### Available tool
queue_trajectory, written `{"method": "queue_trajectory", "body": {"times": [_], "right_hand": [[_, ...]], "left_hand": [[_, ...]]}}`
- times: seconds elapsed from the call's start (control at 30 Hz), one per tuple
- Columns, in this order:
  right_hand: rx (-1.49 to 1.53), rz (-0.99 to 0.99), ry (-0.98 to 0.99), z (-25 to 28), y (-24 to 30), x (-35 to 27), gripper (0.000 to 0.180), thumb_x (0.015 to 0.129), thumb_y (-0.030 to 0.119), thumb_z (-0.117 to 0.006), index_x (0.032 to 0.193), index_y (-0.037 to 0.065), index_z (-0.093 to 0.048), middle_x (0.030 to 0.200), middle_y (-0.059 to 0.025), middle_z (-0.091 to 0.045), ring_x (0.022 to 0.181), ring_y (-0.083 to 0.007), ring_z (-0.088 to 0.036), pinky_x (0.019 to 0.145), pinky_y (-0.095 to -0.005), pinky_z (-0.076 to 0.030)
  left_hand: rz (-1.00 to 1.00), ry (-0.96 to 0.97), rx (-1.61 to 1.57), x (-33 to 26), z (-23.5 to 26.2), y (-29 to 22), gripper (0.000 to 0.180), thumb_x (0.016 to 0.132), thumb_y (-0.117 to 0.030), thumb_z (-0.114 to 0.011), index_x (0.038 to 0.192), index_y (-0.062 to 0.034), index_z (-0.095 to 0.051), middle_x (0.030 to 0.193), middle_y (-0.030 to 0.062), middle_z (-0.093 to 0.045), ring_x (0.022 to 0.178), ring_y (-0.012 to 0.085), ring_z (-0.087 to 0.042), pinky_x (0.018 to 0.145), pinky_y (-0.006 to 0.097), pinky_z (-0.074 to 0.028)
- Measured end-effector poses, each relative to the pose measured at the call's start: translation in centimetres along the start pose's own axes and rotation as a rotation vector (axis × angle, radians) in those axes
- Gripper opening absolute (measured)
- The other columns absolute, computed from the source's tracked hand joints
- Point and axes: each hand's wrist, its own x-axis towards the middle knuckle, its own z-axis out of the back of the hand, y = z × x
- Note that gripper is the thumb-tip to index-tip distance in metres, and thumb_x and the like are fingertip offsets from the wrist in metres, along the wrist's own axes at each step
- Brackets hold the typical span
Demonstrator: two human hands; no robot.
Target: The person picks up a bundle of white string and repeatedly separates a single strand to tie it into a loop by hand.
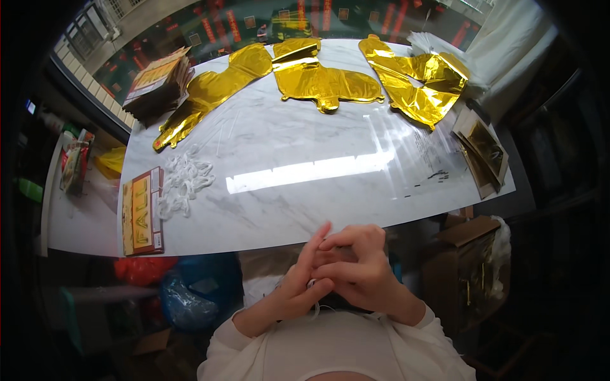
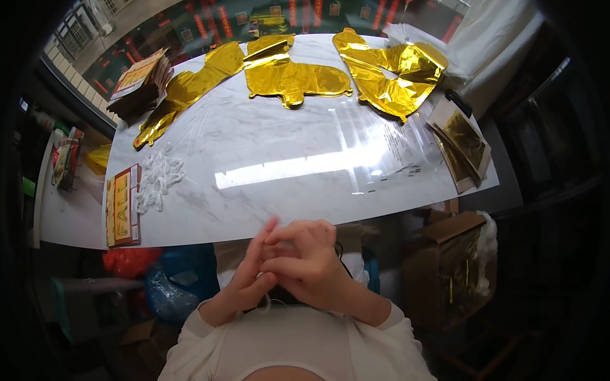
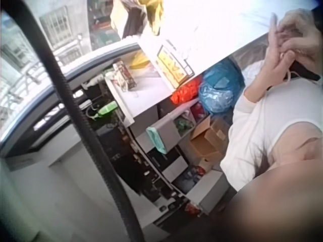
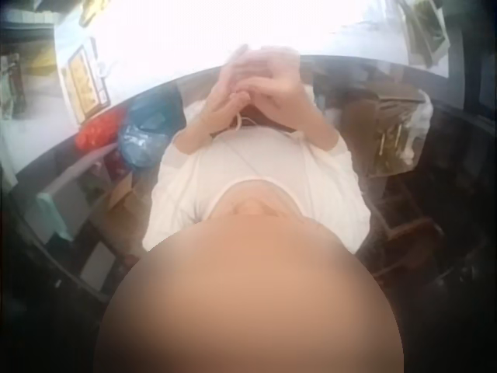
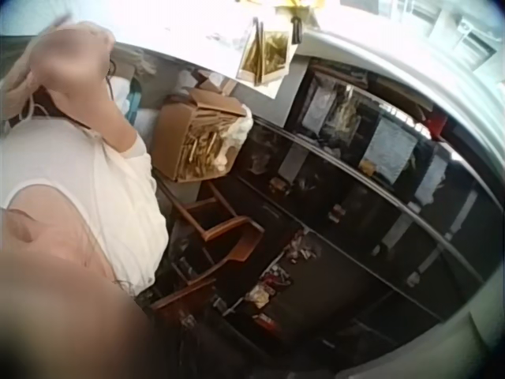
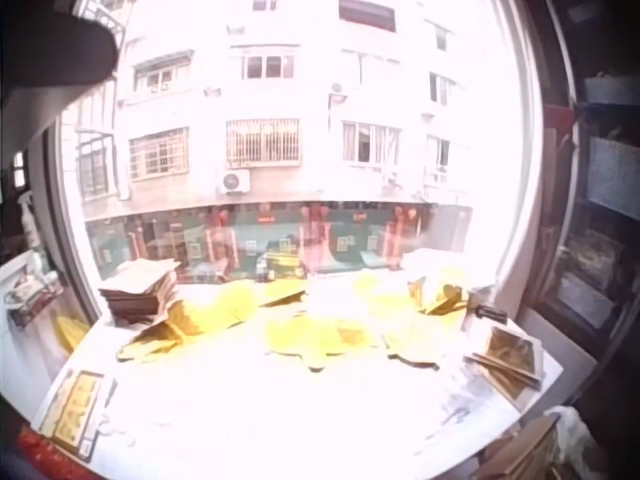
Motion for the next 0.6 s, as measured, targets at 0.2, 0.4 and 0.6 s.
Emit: {"method": "queue_trajectory", "body": {"times": [0.2, 0.4, 0.6], "right_hand": [[0.401, -0.223, -0.092, -0.2, -1.8, -1.2, 0.017, 0.076, -0.003, -0.075, 0.088, 0.006, -0.068, 0.099, -0.0078, -0.056, 0.087, -0.0197, -0.054, 0.073, -0.0275, -0.044], [0.198, -0.011, -0.274, -1.9, -1.3, -1.6, 0.021, 0.072, 0.000, -0.077, 0.089, 0.010, -0.070, 0.099, -0.0061, -0.058, 0.087, -0.0184, -0.054, 0.078, -0.0318, -0.043], [-0.280, 0.240, -0.250, -4.7, -0.6, -1.5, 0.023, 0.072, 0.013, -0.076, 0.094, 0.016, -0.073, 0.114, -0.0022, -0.063, 0.105, -0.0209, -0.053, 0.097, -0.0429, -0.033]], "left_hand": [[0.441, 0.162, -0.707, -0.4, 1.1, 0.8, 0.042, 0.105, -0.034, -0.045, 0.131, -0.0018, -0.047, 0.075, -0.0003, -0.046, 0.069, 0.0091, -0.046, 0.062, 0.024, -0.037], [0.456, -0.082, -0.695, 0.0, 0.7, 0.0, 0.023, 0.105, -0.027, -0.045, 0.106, -0.0045, -0.052, 0.089, 0.0051, -0.053, 0.080, 0.0149, -0.052, 0.076, 0.028, -0.044], [0.391, -0.371, -0.858, 0.2, -0.3, -0.7, 0.019, 0.104, -0.024, -0.047, 0.108, -0.0051, -0.049, 0.090, 0.0035, -0.055, 0.083, 0.0123, -0.054, 0.083, 0.027, -0.047]]}}
